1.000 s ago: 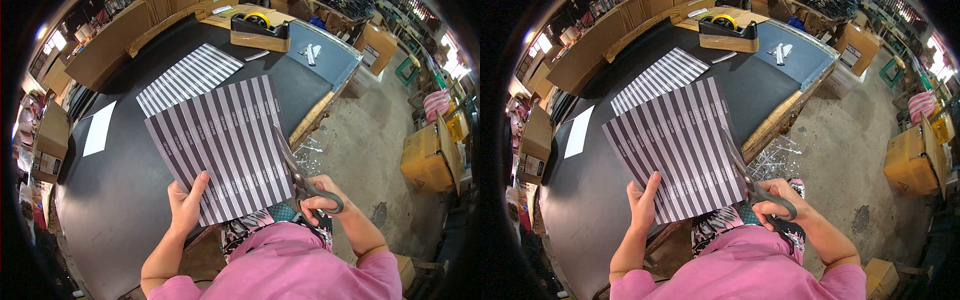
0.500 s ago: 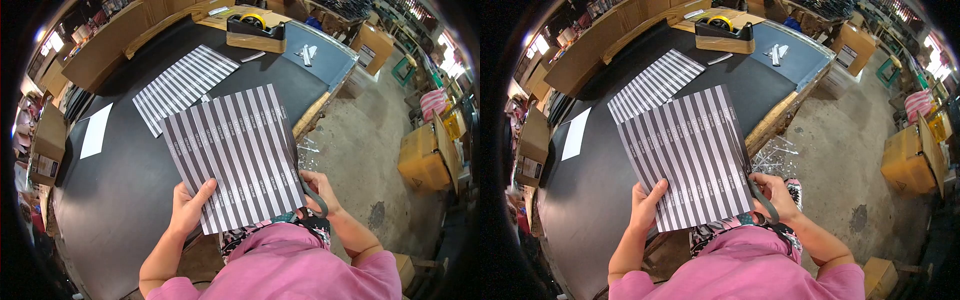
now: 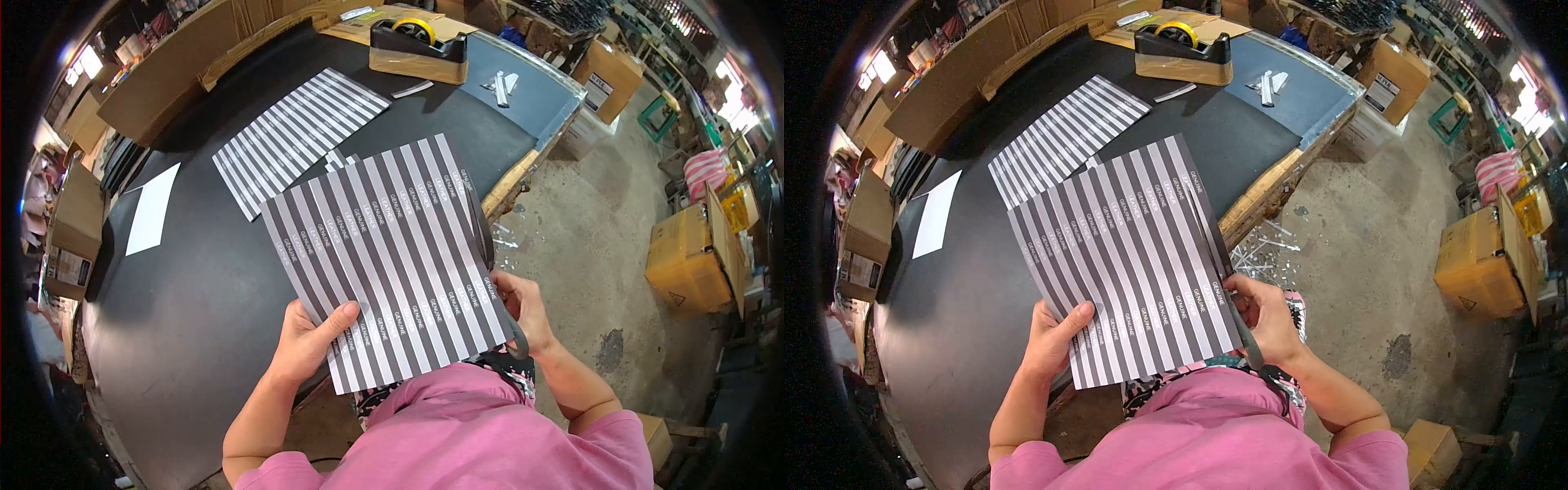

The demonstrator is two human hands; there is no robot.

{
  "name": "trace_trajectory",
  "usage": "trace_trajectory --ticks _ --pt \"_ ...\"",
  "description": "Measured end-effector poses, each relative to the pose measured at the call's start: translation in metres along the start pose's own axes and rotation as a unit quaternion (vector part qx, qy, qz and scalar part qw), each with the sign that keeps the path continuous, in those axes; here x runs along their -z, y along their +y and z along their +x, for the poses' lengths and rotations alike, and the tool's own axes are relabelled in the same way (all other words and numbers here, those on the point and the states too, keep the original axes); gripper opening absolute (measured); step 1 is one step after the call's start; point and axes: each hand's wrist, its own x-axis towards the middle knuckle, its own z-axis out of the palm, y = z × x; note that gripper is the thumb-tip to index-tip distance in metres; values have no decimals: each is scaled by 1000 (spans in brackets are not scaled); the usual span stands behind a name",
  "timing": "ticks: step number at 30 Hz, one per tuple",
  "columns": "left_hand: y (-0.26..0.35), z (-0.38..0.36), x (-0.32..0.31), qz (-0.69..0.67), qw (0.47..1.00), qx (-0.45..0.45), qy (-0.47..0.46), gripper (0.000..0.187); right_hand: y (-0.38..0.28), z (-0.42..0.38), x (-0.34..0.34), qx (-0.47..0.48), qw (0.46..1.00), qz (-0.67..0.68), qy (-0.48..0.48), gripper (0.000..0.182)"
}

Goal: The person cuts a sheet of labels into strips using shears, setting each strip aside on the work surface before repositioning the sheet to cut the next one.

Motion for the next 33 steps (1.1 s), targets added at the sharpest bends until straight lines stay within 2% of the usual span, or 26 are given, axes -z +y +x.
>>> trace_trajectory --ticks 13,15,19,27,33 --pt "0 1 2 8 1000 -8 5 33 -3 5 -3 -19 999 -40 18 47" --pt "0 1 1 9 1000 -12 10 33 0 6 -1 12 999 -44 10 48" --pt "1 1 1 2 1000 -13 10 32 -6 7 -4 -13 999 -33 12 48" --pt "1 2 2 23 1000 -2 0 32 -9 9 -1 7 998 -59 -4 43" --pt "1 1 1 40 999 -28 2 31 -5 11 -1 31 997 -66 -5 45"
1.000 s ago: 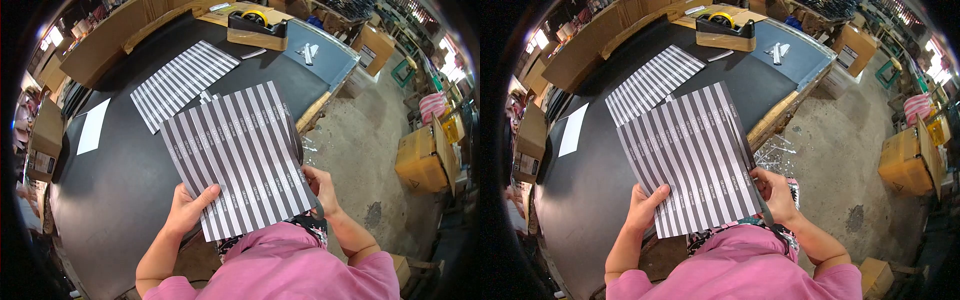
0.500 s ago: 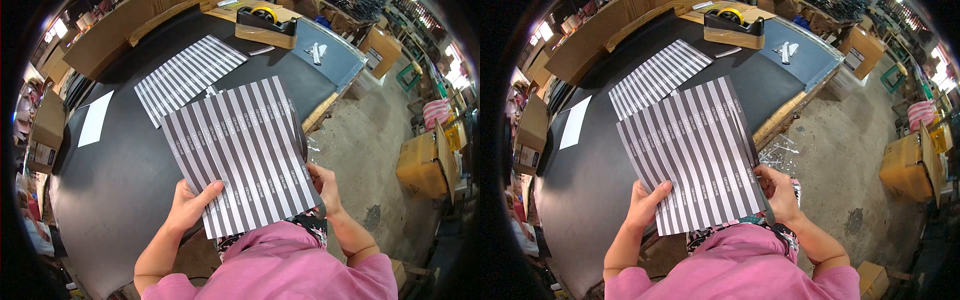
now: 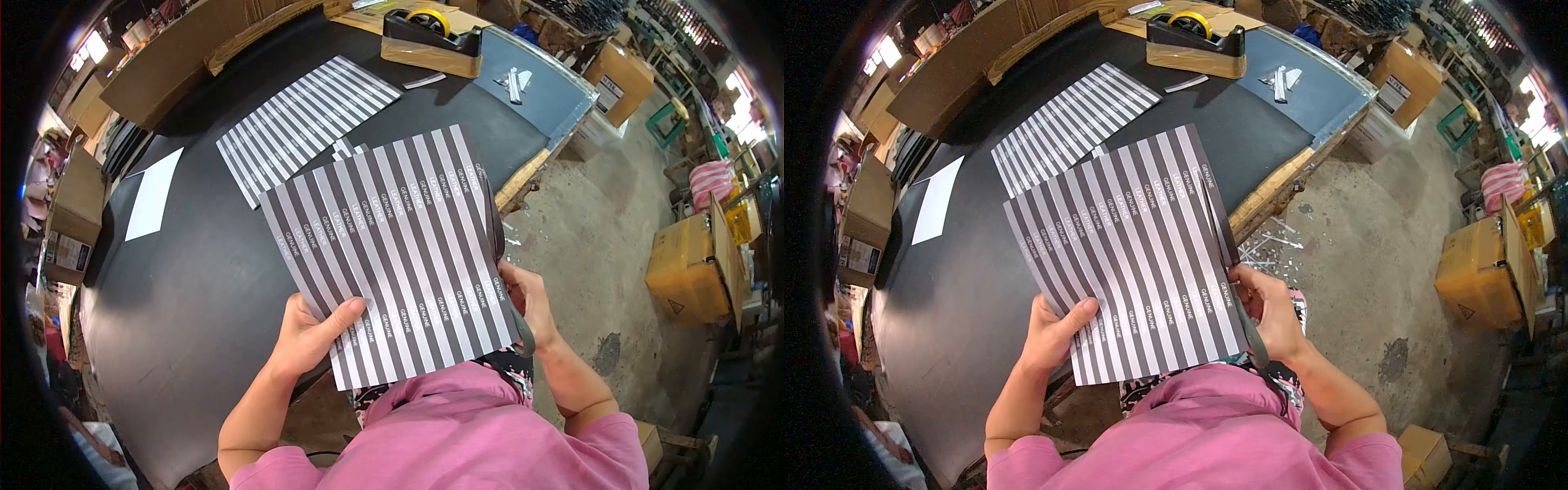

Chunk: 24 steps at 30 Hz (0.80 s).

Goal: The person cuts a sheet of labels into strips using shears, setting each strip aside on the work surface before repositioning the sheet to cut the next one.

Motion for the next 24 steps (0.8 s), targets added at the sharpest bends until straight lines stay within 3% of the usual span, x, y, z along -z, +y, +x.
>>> trace_trajectory --ticks 12,24 --pt "0 -1 -1 4 1000 -27 -2 29 1 -2 1 5 1000 -26 2 44" --pt "1 0 -2 -36 999 12 4 33 -4 -3 -3 -2 1000 -12 13 42"
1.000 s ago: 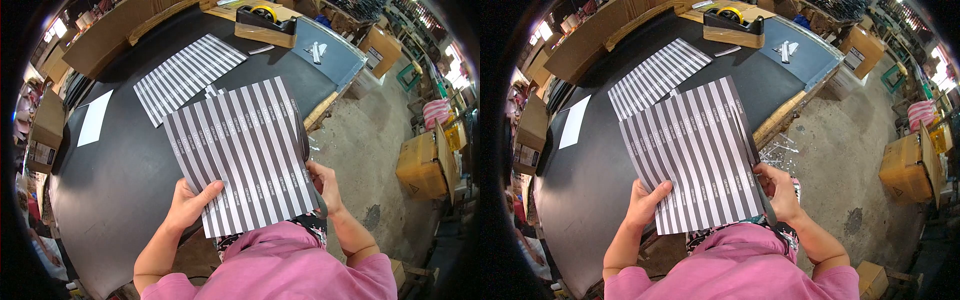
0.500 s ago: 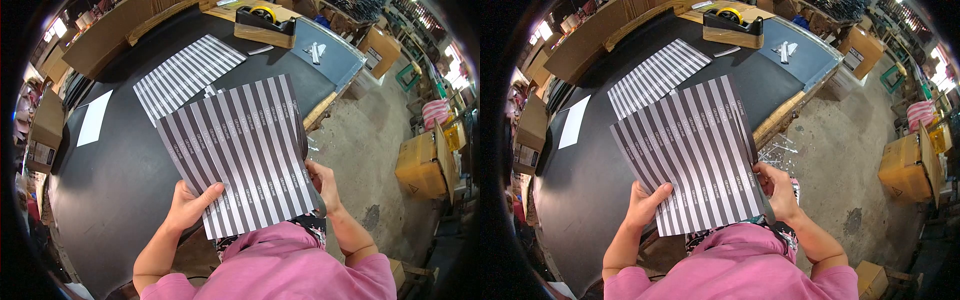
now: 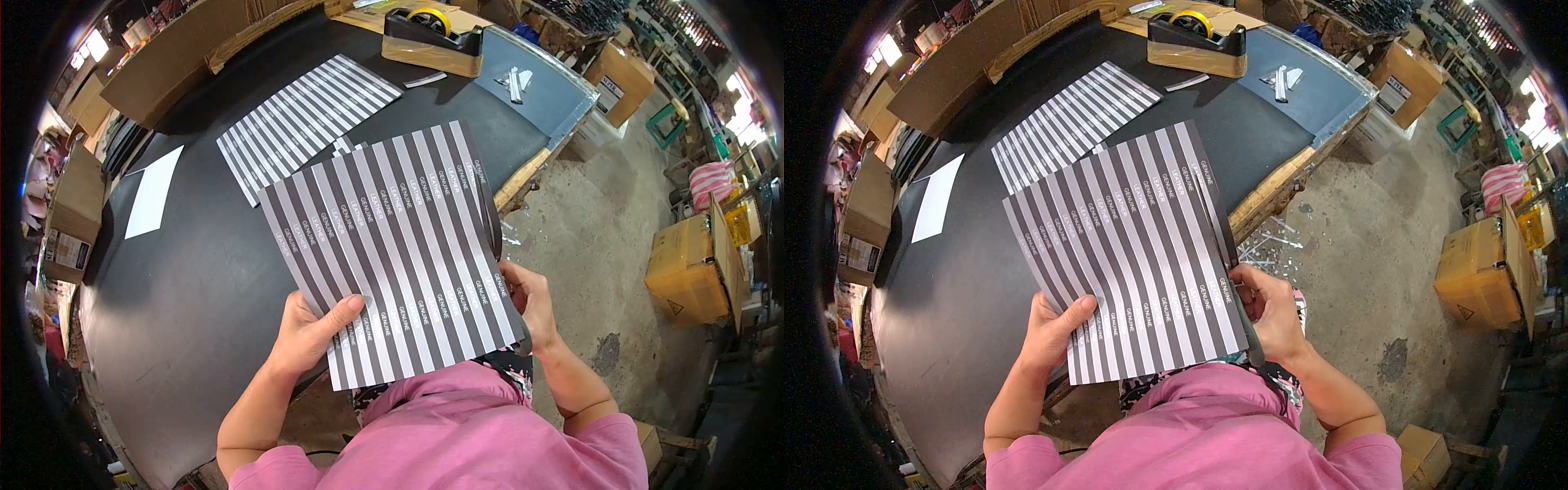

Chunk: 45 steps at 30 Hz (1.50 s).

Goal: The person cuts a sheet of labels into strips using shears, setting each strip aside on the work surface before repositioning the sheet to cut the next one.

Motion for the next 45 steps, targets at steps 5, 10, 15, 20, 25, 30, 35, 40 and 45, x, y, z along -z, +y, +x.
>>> trace_trajectory --ticks 5,10,15,20,25,30,35,40,45 --pt "1 0 1 -9 1000 14 0 35 -4 1 -3 -4 1000 11 6 41" --pt "1 -1 1 -6 1000 19 3 36 -2 0 -1 -9 1000 6 -4 42" --pt "1 0 0 -17 1000 12 8 34 -1 1 0 -25 1000 -12 9 43" --pt "1 0 1 -6 1000 23 4 34 -4 0 -2 -48 999 5 16 42" --pt "3 -1 -1 -6 1000 17 3 35 -8 -1 -2 -64 998 -6 17 41" --pt "3 -1 0 -12 1000 20 -1 37 -8 -1 -2 -47 999 -5 17 41" --pt "3 0 0 -26 999 28 -3 38 -10 -1 -4 -49 998 -8 24 40" --pt "3 -1 0 -25 999 29 -2 38 -8 -2 -4 -51 998 -24 31 44" --pt "1 0 1 -33 999 27 -4 37 -8 -1 -4 -41 998 -28 31 36"
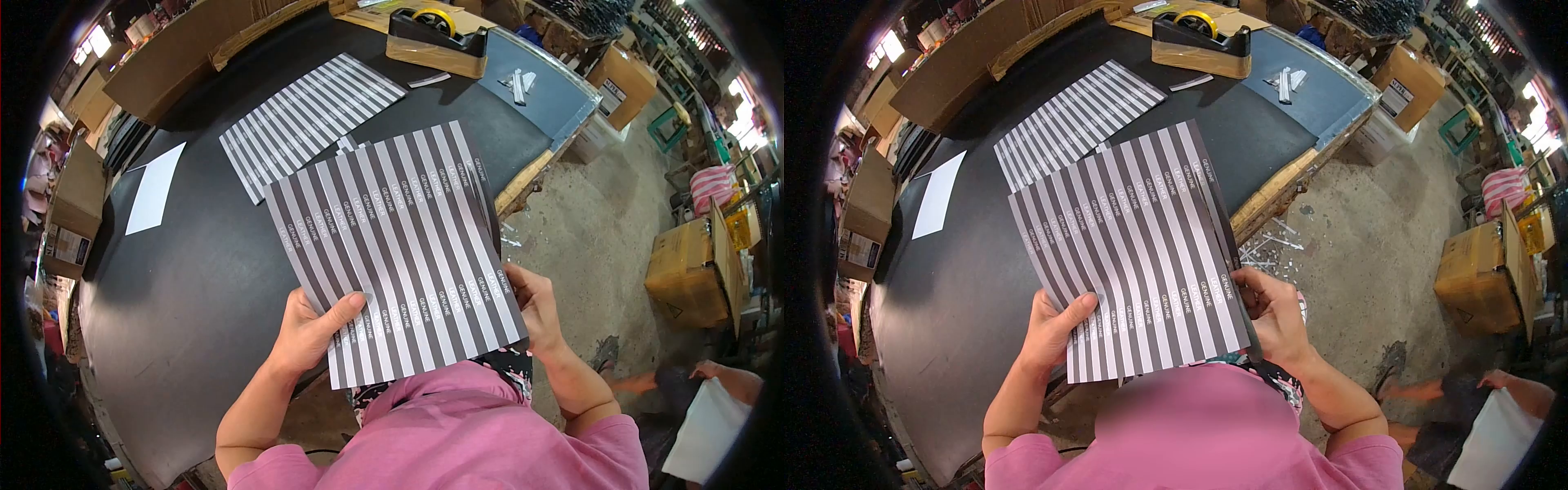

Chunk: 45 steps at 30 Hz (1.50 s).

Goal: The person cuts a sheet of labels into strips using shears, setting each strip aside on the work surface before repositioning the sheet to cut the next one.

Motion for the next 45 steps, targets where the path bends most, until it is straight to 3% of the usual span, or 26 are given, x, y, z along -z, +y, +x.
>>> trace_trajectory --ticks 28,33,36,38,41,44,45 --pt "0 1 0 2 1000 -3 -3 34 4 1 4 -15 1000 -14 -3 33" --pt "2 1 1 -1 1000 8 -5 34 5 3 -2 3 999 -25 30 31" --pt "-2 5 8 15 1000 -5 6 39 2 3 3 -57 998 -1 -12 29" --pt "-6 8 19 -46 996 -74 -6 44 -2 3 2 -56 998 -7 -33 27" --pt "7 8 21 -73 994 -72 40 43 -2 4 -3 -105 994 23 -24 25" --pt "10 8 15 -52 993 -77 74 36 7 8 -1 -22 997 42 -58 27" --pt "9 8 15 -38 994 -74 65 33 3 10 -2 -43 996 43 -60 29"
